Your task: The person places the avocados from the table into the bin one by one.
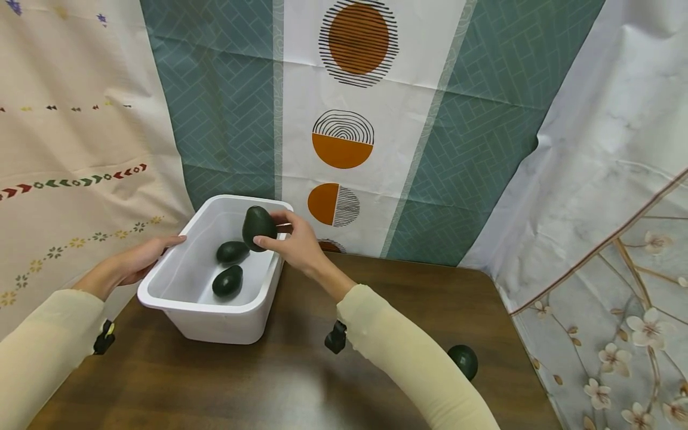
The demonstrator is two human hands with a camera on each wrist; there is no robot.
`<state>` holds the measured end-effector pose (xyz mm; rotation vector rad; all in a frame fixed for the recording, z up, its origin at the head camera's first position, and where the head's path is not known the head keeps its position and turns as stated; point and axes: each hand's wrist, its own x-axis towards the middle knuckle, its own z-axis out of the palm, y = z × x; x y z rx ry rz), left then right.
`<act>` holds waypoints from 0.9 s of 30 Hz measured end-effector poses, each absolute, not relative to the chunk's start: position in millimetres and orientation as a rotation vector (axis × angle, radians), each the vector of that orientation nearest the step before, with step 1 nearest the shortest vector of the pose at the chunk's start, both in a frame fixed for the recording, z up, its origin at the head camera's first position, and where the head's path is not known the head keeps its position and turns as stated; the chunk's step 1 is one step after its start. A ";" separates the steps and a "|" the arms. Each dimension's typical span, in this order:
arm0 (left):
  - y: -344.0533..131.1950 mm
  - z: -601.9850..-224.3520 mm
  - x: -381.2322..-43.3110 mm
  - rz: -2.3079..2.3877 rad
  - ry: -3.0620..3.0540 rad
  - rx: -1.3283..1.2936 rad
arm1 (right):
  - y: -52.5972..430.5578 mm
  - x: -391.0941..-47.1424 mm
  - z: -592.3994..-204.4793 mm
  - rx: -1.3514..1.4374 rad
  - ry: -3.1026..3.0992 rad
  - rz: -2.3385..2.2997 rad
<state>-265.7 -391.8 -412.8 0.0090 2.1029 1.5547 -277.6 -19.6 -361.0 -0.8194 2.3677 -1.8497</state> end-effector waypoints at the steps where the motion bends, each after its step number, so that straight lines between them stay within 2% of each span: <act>1: -391.7 -413.2 -265.8 1.557 2.101 0.004 | -19.0 -277.8 -362.3 -0.809 2.364 -1.854; 27: -394.7 -415.4 -267.8 1.535 2.119 -0.007 | -19.2 -277.4 -370.7 -0.716 2.369 -1.976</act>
